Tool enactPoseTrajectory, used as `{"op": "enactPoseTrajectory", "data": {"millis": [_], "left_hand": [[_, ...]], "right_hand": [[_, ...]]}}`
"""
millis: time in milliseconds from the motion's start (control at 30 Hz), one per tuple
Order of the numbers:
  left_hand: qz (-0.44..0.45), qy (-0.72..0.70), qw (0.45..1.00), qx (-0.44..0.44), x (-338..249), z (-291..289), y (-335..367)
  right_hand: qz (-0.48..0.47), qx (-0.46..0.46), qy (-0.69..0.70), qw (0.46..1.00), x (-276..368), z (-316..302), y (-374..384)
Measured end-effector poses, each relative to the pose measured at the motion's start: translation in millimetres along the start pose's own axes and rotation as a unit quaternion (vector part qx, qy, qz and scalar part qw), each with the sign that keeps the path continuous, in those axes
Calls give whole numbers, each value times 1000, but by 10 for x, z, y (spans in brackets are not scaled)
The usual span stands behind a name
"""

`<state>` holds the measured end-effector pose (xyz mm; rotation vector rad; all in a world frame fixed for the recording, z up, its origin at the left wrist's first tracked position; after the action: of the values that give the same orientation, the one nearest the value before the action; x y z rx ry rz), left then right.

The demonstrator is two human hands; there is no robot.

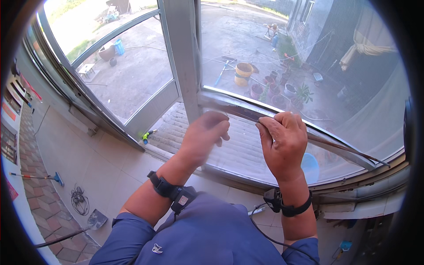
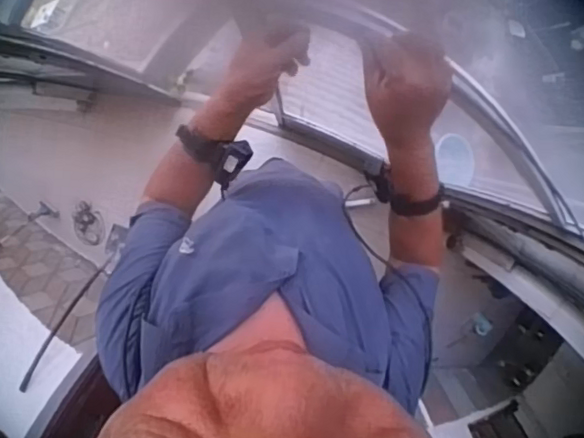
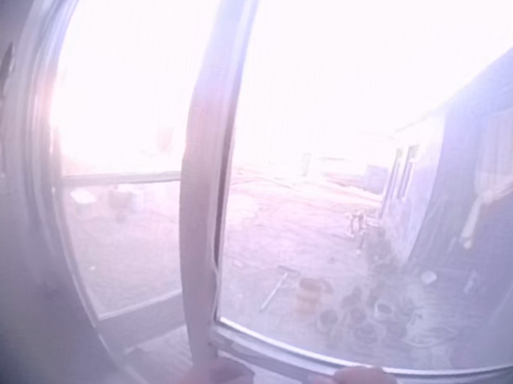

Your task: The person props a screen door open using a wooden board and then uses a shovel to collect debris from an indoor floor and carry it outside to dump it.

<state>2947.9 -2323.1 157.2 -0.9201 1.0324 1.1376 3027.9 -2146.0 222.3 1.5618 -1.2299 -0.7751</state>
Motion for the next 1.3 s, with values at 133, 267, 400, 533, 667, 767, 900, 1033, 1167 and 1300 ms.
{"op": "enactPoseTrajectory", "data": {"millis": [133,267,400,533,667,767,900,1033,1167,1300], "left_hand": [[-40,-52,998,22,-52,7,-51],[-66,-83,994,14,-50,57,-38],[-67,-86,994,4,-37,153,-4],[-49,-124,991,2,-23,266,8],[-70,-154,986,-1,-26,283,-18],[-93,-185,978,28,-26,270,-37],[-117,-185,975,43,-70,189,-92],[-136,-159,977,43,-51,78,-108],[-114,-112,986,35,-70,61,-139],[-105,-98,989,39,11,24,-97]], "right_hand": [[9,-7,6,1000,16,-23,19],[7,-3,6,1000,41,-21,43],[14,2,3,1000,68,-36,47],[17,9,2,1000,69,-41,29],[14,9,5,1000,43,-32,8],[11,4,7,1000,26,-28,11],[16,6,4,1000,6,-29,18],[19,5,9,1000,29,-20,20],[25,8,10,1000,16,-27,20],[31,8,15,999,32,-28,13]]}}
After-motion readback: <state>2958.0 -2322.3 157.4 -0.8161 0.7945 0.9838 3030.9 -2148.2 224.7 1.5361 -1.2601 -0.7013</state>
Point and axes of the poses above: each hand's wrist, its own y-axis towards the middle knuckle, its own z-axis out of the palm, x = y × z, the point moved 1 cm from there along y, towards the middle knuckle, and after that the axes turned 15 degrees about -x, right-handed, at the moved point
